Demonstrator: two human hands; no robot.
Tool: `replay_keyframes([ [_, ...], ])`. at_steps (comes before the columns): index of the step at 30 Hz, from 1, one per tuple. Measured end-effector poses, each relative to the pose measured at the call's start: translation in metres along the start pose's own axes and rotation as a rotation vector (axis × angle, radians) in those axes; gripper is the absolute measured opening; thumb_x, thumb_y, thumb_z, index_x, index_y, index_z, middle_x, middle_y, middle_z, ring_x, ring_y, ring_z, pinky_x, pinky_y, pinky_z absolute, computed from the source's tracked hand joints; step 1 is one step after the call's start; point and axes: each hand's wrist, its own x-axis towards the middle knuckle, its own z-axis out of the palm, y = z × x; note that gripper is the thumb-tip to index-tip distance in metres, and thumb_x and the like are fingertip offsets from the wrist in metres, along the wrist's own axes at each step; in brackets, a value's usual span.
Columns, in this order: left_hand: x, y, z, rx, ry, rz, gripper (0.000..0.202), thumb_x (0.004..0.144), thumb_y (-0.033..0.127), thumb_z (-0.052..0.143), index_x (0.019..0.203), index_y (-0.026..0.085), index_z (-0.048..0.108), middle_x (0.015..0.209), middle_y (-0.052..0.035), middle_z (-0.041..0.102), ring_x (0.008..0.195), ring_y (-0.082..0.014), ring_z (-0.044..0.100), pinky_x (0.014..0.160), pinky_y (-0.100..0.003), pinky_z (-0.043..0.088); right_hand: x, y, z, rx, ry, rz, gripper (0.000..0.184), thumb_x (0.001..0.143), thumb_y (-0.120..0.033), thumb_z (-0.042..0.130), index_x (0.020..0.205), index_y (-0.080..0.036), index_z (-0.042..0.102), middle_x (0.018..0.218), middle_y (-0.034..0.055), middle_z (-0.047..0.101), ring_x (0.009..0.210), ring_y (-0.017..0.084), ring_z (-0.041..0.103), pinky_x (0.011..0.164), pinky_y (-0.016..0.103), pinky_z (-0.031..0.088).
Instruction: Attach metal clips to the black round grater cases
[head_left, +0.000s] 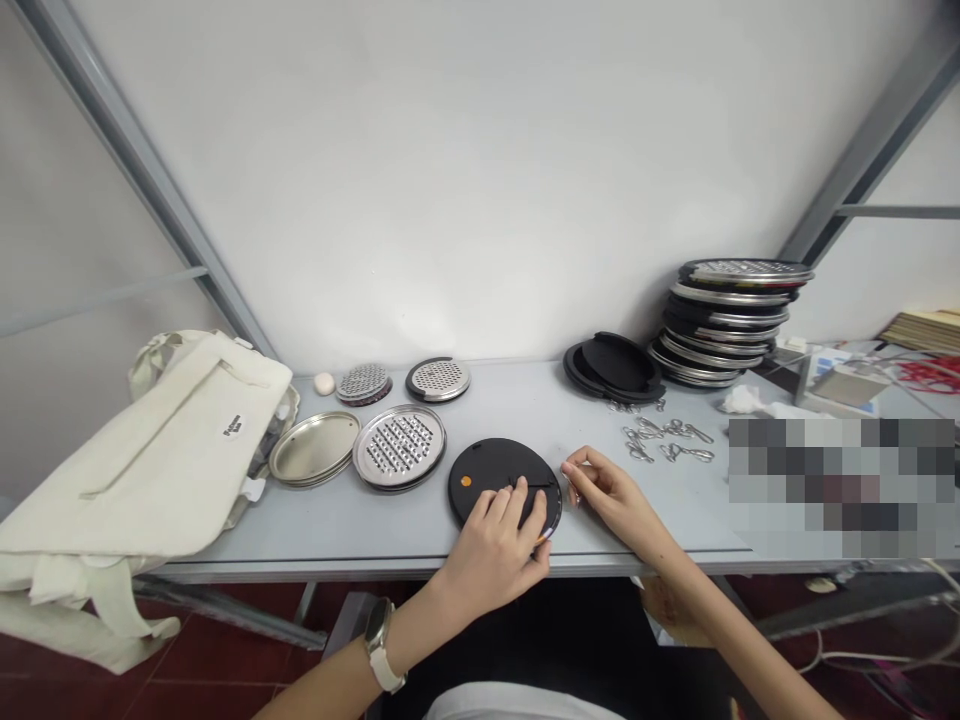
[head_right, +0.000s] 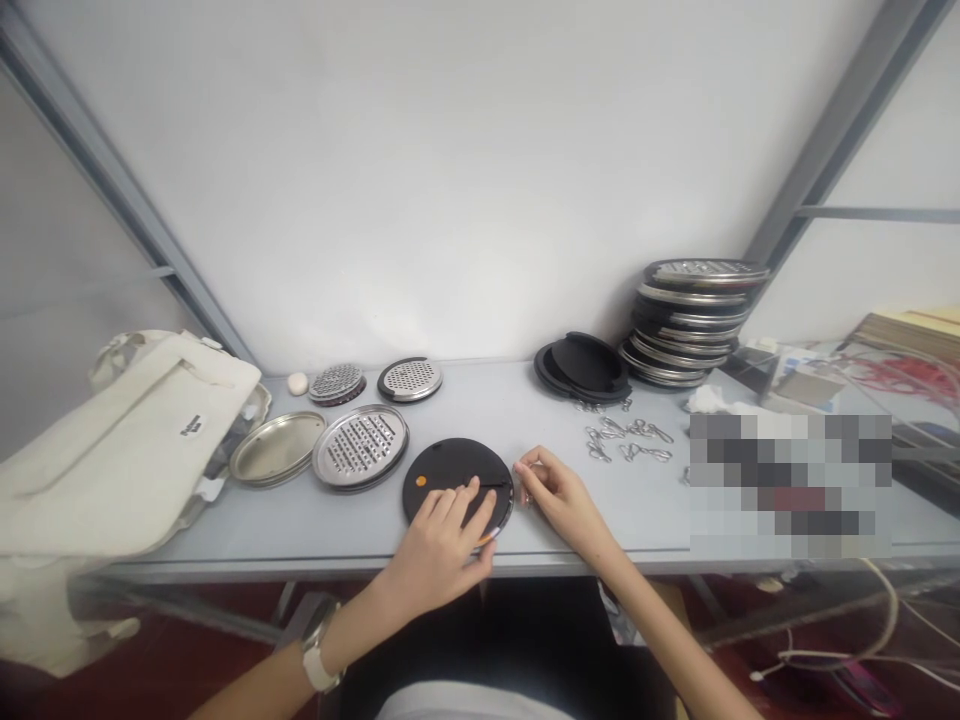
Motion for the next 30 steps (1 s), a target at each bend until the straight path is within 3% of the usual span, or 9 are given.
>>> replay_keyframes([
  [10, 0.000, 0.000, 0.001, 0.000, 0.007, -0.005, 0.047, 0.088, 0.031, 0.050, 0.130, 0.012, 0.053, 0.129, -0.0178, 0.056, 0.103, -0.0260, 0.055, 0.092, -0.038, 0.040, 0.002, 0.011, -0.001, 0.016, 0.080, -0.062, 0.022, 0.091, -0.043, 0.057, 0.092, -0.021, 0.055, 0.074, -0.0006, 0.055, 0.069, 0.015, 0.052, 0.067, 0.028, 0.044],
  [19, 0.000, 0.000, -0.001, 0.013, -0.005, 0.001, 0.047, 0.088, 0.032, 0.049, 0.130, 0.012, 0.053, 0.129, -0.0182, 0.056, 0.103, -0.0258, 0.056, 0.092, -0.038, 0.040, -0.001, 0.006, 0.001, -0.106, 0.019, -0.090, 0.023, 0.094, -0.043, 0.051, 0.089, -0.021, 0.056, 0.075, 0.0001, 0.056, 0.070, 0.016, 0.054, 0.068, 0.028, 0.045],
  [30, 0.000, 0.000, 0.000, 0.011, -0.017, -0.001, 0.047, 0.089, 0.032, 0.049, 0.131, 0.011, 0.051, 0.129, -0.0182, 0.055, 0.104, -0.0260, 0.056, 0.092, -0.038, 0.040, -0.003, 0.001, 0.002, -0.202, -0.031, -0.059, 0.028, 0.094, -0.040, 0.049, 0.112, -0.021, 0.059, 0.077, 0.0020, 0.061, 0.073, 0.019, 0.058, 0.071, 0.031, 0.049],
])
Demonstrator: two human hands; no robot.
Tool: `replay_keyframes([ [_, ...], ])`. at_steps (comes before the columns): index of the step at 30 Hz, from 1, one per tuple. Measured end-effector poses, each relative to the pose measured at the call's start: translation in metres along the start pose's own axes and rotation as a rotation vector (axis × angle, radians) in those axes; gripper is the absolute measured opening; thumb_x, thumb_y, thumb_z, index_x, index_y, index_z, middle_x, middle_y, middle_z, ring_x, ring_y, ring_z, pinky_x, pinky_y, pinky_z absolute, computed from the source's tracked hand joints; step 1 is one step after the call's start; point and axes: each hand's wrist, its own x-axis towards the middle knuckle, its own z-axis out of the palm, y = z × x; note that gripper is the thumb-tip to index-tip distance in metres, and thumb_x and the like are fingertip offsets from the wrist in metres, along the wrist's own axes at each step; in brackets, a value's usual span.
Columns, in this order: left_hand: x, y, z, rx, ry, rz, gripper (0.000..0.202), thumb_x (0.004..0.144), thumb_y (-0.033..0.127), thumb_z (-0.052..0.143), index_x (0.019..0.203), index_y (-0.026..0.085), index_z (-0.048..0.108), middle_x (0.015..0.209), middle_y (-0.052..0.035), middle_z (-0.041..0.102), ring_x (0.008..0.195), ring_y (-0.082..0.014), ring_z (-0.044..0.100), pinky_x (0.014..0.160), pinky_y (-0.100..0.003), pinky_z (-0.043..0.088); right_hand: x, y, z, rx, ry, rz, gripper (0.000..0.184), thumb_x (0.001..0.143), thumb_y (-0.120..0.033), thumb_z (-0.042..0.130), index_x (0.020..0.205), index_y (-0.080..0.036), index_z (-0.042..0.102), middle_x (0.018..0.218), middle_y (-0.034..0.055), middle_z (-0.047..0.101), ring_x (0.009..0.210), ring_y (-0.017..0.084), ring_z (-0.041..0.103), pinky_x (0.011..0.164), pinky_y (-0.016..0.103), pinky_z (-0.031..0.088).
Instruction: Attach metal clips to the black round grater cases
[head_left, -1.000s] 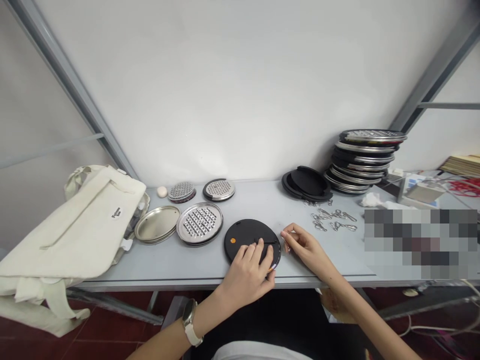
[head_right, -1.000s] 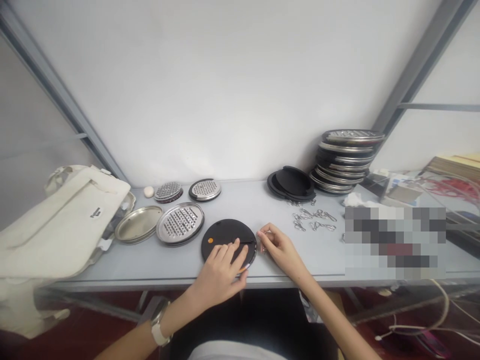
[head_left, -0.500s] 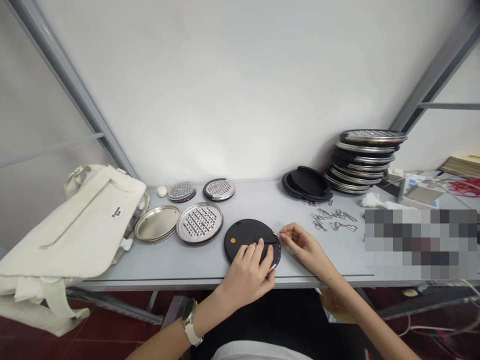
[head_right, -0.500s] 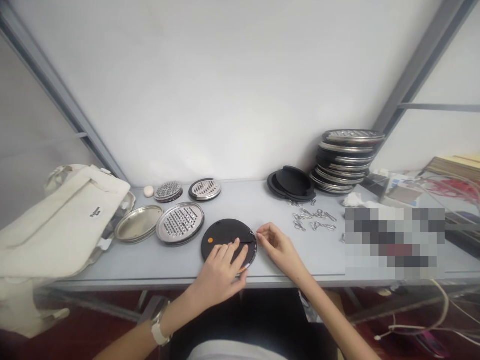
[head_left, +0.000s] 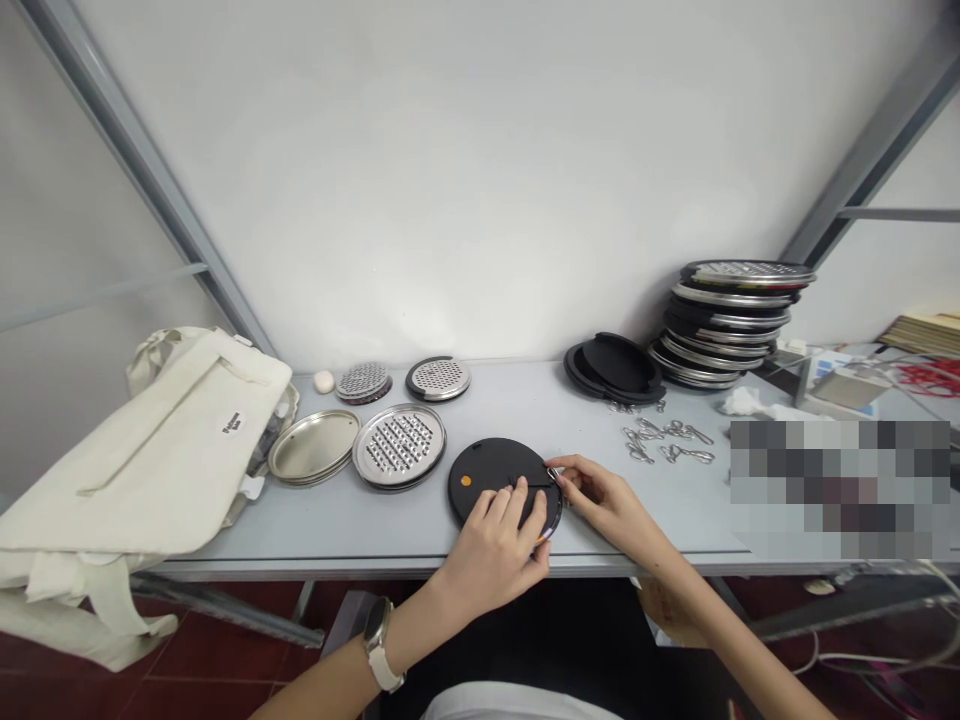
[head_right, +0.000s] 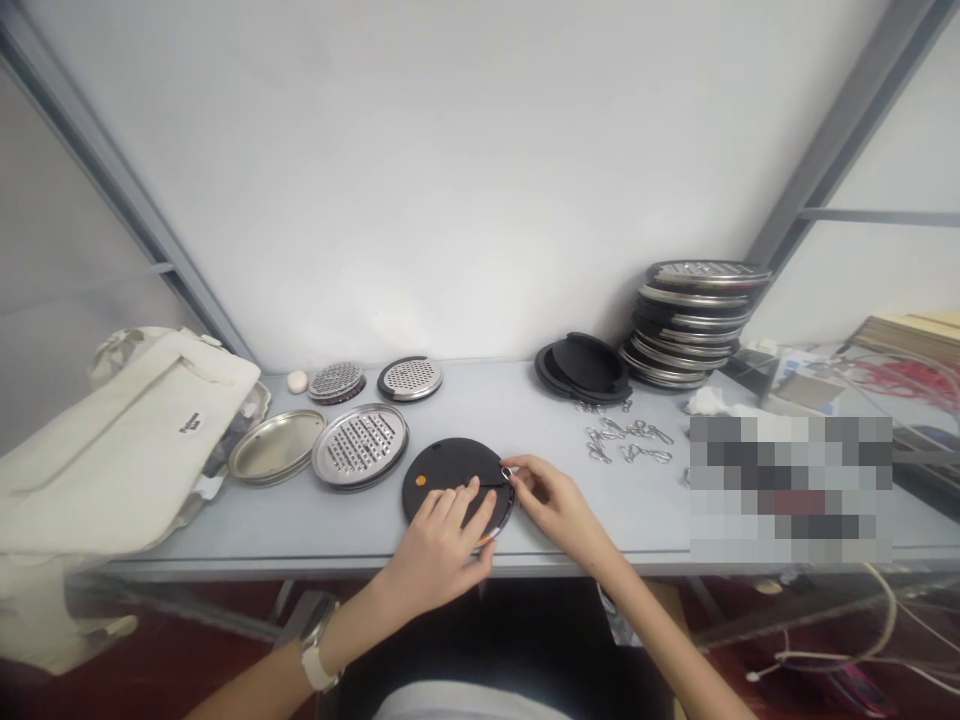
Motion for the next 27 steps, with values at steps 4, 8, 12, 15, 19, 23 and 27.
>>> replay_keyframes([
  [4, -0.0003, 0.0003, 0.0005, 0.001, 0.001, 0.002, 0.047, 0.089, 0.032, 0.049, 0.131, 0.011, 0.051, 0.130, -0.0187, 0.055, 0.105, -0.0261, 0.056, 0.092, -0.038, 0.040, -0.0008, -0.0010, -0.0010, -0.011, -0.001, -0.023, 0.026, 0.094, -0.037, 0.048, 0.110, -0.021, 0.060, 0.077, 0.0018, 0.061, 0.072, 0.018, 0.058, 0.070, 0.031, 0.049],
  [8, -0.0002, 0.0002, 0.0007, 0.000, 0.004, -0.001, 0.047, 0.089, 0.032, 0.050, 0.131, 0.012, 0.051, 0.130, -0.0185, 0.055, 0.104, -0.0257, 0.056, 0.093, -0.038, 0.040, -0.0011, -0.0026, -0.0012, -0.053, 0.007, -0.045, 0.026, 0.093, -0.038, 0.050, 0.108, -0.021, 0.061, 0.074, 0.0011, 0.059, 0.069, 0.018, 0.057, 0.066, 0.030, 0.049],
  [12, -0.0001, -0.0003, 0.0002, 0.003, 0.007, -0.002, 0.047, 0.089, 0.032, 0.050, 0.131, 0.012, 0.052, 0.130, -0.0182, 0.056, 0.105, -0.0255, 0.056, 0.093, -0.037, 0.040, -0.0006, -0.0023, -0.0004, -0.064, 0.007, -0.058, 0.025, 0.092, -0.040, 0.052, 0.107, -0.021, 0.061, 0.072, 0.0004, 0.057, 0.067, 0.017, 0.055, 0.063, 0.030, 0.048],
  [15, 0.0003, -0.0004, 0.0000, 0.004, 0.007, -0.002, 0.047, 0.088, 0.032, 0.050, 0.130, 0.012, 0.052, 0.129, -0.0182, 0.056, 0.104, -0.0252, 0.057, 0.092, -0.037, 0.040, -0.0003, -0.0020, -0.0001, -0.048, 0.002, -0.041, 0.025, 0.092, -0.040, 0.052, 0.106, -0.021, 0.060, 0.071, 0.0000, 0.055, 0.067, 0.017, 0.054, 0.063, 0.030, 0.047],
  [19, 0.0008, 0.0000, -0.0002, 0.008, 0.008, -0.004, 0.047, 0.088, 0.032, 0.050, 0.131, 0.012, 0.052, 0.129, -0.0181, 0.056, 0.104, -0.0253, 0.057, 0.093, -0.037, 0.040, -0.0003, -0.0034, -0.0002, -0.036, 0.006, -0.028, 0.026, 0.092, -0.042, 0.052, 0.105, -0.021, 0.061, 0.069, -0.0005, 0.054, 0.065, 0.017, 0.052, 0.062, 0.030, 0.047],
  [23, 0.0006, 0.0000, 0.0001, 0.003, 0.009, -0.002, 0.047, 0.088, 0.032, 0.050, 0.130, 0.012, 0.052, 0.129, -0.0180, 0.056, 0.104, -0.0253, 0.057, 0.093, -0.037, 0.040, -0.0004, -0.0039, -0.0002, -0.042, 0.017, -0.037, 0.027, 0.091, -0.043, 0.053, 0.104, -0.021, 0.061, 0.068, -0.0013, 0.053, 0.064, 0.016, 0.052, 0.061, 0.029, 0.047],
  [27, 0.0005, -0.0003, 0.0003, -0.001, 0.008, 0.001, 0.046, 0.088, 0.032, 0.050, 0.130, 0.012, 0.052, 0.129, -0.0183, 0.056, 0.104, -0.0257, 0.057, 0.092, -0.038, 0.040, -0.0005, -0.0036, 0.0002, -0.057, 0.008, -0.027, 0.026, 0.091, -0.043, 0.052, 0.104, -0.021, 0.060, 0.069, -0.0016, 0.054, 0.064, 0.016, 0.052, 0.060, 0.028, 0.046],
])
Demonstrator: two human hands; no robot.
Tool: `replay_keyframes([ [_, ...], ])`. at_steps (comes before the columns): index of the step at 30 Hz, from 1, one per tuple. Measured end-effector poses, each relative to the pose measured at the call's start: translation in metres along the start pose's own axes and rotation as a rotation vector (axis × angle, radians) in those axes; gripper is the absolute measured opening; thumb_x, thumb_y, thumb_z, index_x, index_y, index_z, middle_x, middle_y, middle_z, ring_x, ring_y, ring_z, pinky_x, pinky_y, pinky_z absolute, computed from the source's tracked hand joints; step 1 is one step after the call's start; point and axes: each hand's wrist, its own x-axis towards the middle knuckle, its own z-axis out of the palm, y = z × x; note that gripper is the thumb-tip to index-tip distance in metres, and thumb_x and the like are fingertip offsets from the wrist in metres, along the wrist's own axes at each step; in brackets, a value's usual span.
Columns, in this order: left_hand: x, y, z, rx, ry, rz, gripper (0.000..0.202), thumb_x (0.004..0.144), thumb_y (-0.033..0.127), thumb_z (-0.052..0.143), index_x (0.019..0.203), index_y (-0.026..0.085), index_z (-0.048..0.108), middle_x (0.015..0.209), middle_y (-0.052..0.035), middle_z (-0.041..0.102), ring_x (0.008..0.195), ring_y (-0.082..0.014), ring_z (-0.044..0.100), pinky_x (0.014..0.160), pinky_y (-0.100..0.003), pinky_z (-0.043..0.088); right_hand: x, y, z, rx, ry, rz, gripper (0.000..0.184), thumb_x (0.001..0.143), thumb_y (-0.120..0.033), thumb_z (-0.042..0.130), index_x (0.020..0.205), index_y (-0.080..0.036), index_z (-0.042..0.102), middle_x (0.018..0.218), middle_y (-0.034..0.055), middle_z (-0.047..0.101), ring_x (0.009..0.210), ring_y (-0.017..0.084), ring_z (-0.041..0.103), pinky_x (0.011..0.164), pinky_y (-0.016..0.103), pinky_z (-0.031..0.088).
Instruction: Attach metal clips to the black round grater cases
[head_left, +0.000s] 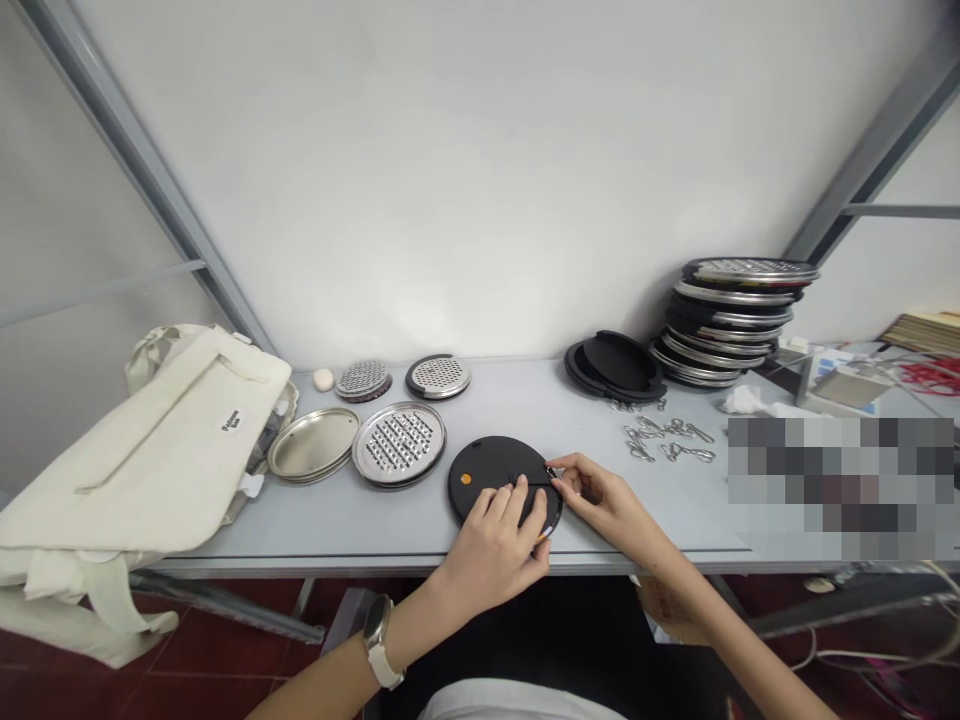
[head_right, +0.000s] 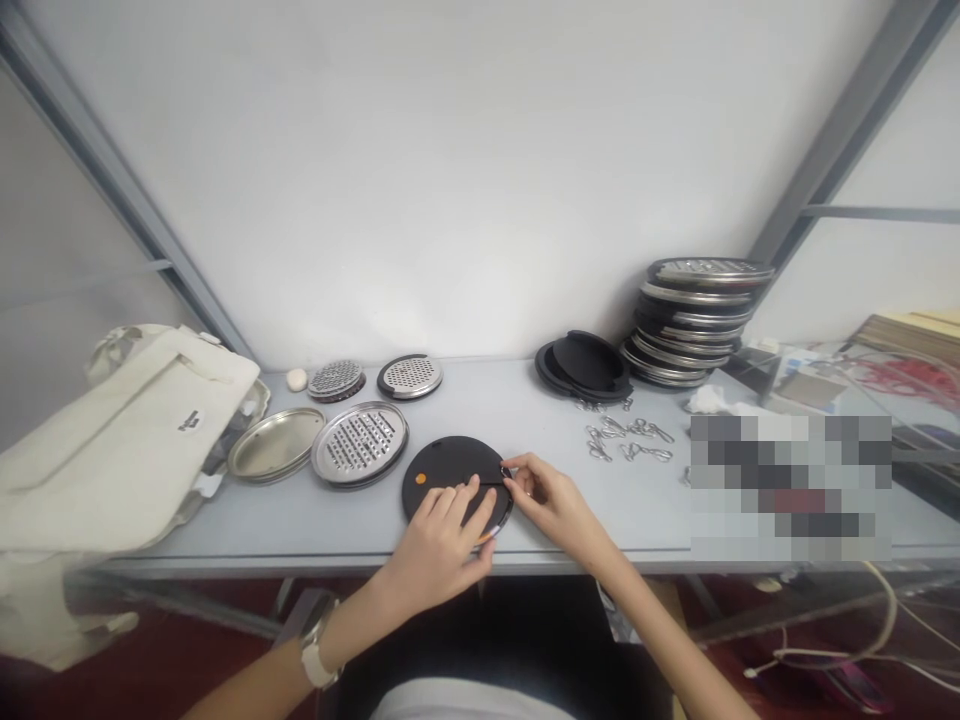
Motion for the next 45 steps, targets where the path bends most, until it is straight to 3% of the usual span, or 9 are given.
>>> replay_keyframes([
  [31, -0.0003, 0.0000, 0.0000, -0.001, 0.007, 0.001, 0.046, 0.090, 0.032, 0.048, 0.130, 0.011, 0.052, 0.129, -0.0191, 0.055, 0.105, -0.0263, 0.056, 0.093, -0.038, 0.039, -0.0032, 0.0023, 0.0035, -0.062, -0.063, -0.014, 0.020, 0.097, -0.036, 0.042, 0.109, -0.022, 0.049, 0.070, -0.0031, 0.047, 0.062, 0.015, 0.047, 0.060, 0.027, 0.040],
  [45, -0.0011, 0.0005, 0.0019, 0.013, 0.008, 0.002, 0.048, 0.090, 0.033, 0.047, 0.132, 0.010, 0.051, 0.130, -0.0195, 0.055, 0.106, -0.0265, 0.055, 0.094, -0.038, 0.039, -0.0043, -0.0008, 0.0047, -0.071, 0.028, -0.014, 0.019, 0.095, -0.037, 0.047, 0.098, -0.021, 0.055, 0.063, -0.0047, 0.042, 0.058, 0.014, 0.042, 0.057, 0.026, 0.037],
])
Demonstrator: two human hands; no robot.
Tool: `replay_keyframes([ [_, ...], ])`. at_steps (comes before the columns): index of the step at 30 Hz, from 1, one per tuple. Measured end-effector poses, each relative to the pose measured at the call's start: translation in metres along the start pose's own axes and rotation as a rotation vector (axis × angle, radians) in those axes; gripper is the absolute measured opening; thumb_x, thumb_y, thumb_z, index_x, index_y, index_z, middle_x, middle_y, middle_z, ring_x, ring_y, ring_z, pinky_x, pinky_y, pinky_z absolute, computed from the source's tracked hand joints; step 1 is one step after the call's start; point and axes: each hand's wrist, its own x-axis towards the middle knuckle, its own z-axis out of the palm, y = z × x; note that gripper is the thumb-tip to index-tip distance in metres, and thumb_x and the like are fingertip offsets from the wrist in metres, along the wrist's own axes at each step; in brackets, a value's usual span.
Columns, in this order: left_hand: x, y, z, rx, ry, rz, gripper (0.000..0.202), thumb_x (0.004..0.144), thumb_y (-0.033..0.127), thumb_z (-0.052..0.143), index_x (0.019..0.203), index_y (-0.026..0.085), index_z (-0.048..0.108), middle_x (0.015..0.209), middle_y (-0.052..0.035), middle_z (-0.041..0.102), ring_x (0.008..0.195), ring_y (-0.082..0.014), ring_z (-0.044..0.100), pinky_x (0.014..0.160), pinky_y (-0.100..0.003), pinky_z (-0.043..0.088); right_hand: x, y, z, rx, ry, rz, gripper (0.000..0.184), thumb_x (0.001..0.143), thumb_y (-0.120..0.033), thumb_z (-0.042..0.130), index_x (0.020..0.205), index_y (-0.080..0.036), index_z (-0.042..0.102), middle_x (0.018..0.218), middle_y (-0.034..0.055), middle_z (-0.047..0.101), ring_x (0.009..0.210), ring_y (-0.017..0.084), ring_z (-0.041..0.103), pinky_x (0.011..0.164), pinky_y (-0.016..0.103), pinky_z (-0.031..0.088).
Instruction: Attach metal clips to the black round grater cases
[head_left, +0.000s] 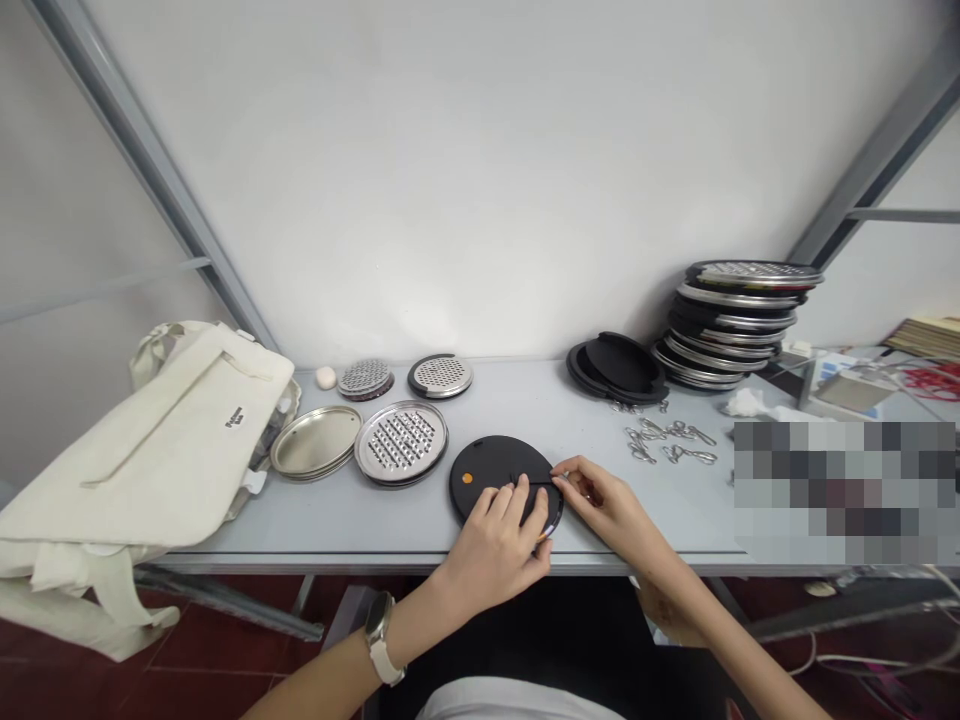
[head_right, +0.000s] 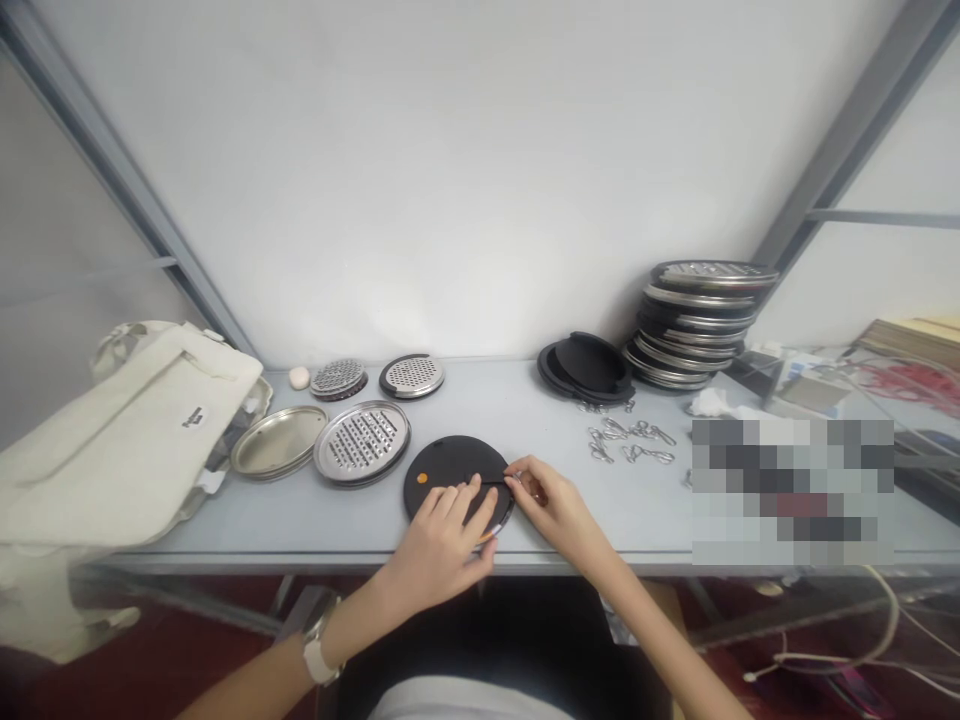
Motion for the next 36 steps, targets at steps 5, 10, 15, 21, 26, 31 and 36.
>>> replay_keyframes([
  [5, 0.000, 0.000, 0.000, 0.001, 0.007, -0.002, 0.047, 0.089, 0.034, 0.047, 0.131, 0.011, 0.052, 0.129, -0.0192, 0.055, 0.106, -0.0263, 0.056, 0.094, -0.038, 0.039, 0.000, 0.004, 0.000, 0.062, 0.031, -0.001, 0.022, 0.094, -0.040, 0.050, 0.107, -0.022, 0.053, 0.069, -0.0027, 0.049, 0.064, 0.016, 0.049, 0.061, 0.027, 0.042],
  [10, 0.000, 0.000, 0.000, 0.009, 0.004, -0.004, 0.047, 0.089, 0.033, 0.047, 0.131, 0.011, 0.052, 0.130, -0.0188, 0.055, 0.107, -0.0263, 0.056, 0.094, -0.038, 0.039, 0.001, 0.007, 0.000, 0.099, 0.061, -0.036, 0.023, 0.095, -0.038, 0.050, 0.112, -0.022, 0.052, 0.081, 0.0011, 0.058, 0.075, 0.017, 0.058, 0.073, 0.029, 0.048],
  [15, 0.000, 0.000, 0.000, 0.000, -0.006, -0.008, 0.047, 0.090, 0.034, 0.047, 0.131, 0.012, 0.052, 0.131, -0.0187, 0.054, 0.108, -0.0266, 0.056, 0.094, -0.039, 0.039, 0.001, 0.006, 0.000, 0.038, 0.029, -0.047, 0.021, 0.096, -0.034, 0.046, 0.110, -0.022, 0.057, 0.086, 0.0034, 0.063, 0.078, 0.018, 0.061, 0.073, 0.030, 0.049],
  [21, 0.001, 0.001, 0.000, -0.022, -0.017, -0.011, 0.047, 0.090, 0.033, 0.047, 0.132, 0.011, 0.051, 0.132, -0.0192, 0.054, 0.109, -0.0269, 0.056, 0.094, -0.039, 0.040, -0.001, 0.002, 0.000, -0.010, 0.012, -0.045, 0.025, 0.097, -0.032, 0.043, 0.114, -0.021, 0.057, 0.085, 0.0033, 0.064, 0.073, 0.017, 0.060, 0.069, 0.029, 0.048],
  [26, -0.002, -0.006, -0.018, -0.201, -0.138, -0.057, 0.051, 0.089, 0.030, 0.051, 0.138, 0.015, 0.045, 0.141, -0.0153, 0.046, 0.117, -0.0270, 0.051, 0.099, -0.041, 0.040, 0.000, 0.002, 0.000, -0.005, 0.007, -0.040, 0.027, 0.096, -0.034, 0.045, 0.115, -0.019, 0.057, 0.075, 0.0010, 0.060, 0.069, 0.017, 0.058, 0.067, 0.028, 0.047],
  [31, -0.030, -0.024, -0.041, -0.278, -0.202, -0.170, 0.057, 0.090, 0.023, 0.051, 0.144, 0.018, 0.035, 0.151, -0.0127, 0.031, 0.139, -0.0280, 0.030, 0.108, -0.045, 0.034, 0.000, 0.001, 0.000, -0.002, -0.008, -0.044, 0.028, 0.096, -0.034, 0.045, 0.116, -0.019, 0.057, 0.073, 0.0005, 0.058, 0.068, 0.017, 0.057, 0.064, 0.028, 0.046],
  [36, -0.061, -0.027, -0.041, -0.218, -0.191, -0.268, 0.062, 0.092, 0.019, 0.045, 0.150, 0.021, 0.025, 0.156, -0.0113, 0.023, 0.143, -0.0290, 0.023, 0.108, -0.046, 0.035, 0.001, -0.002, -0.001, 0.003, -0.001, -0.057, 0.028, 0.096, -0.033, 0.045, 0.115, -0.019, 0.059, 0.074, 0.0009, 0.058, 0.069, 0.017, 0.058, 0.065, 0.029, 0.046],
])
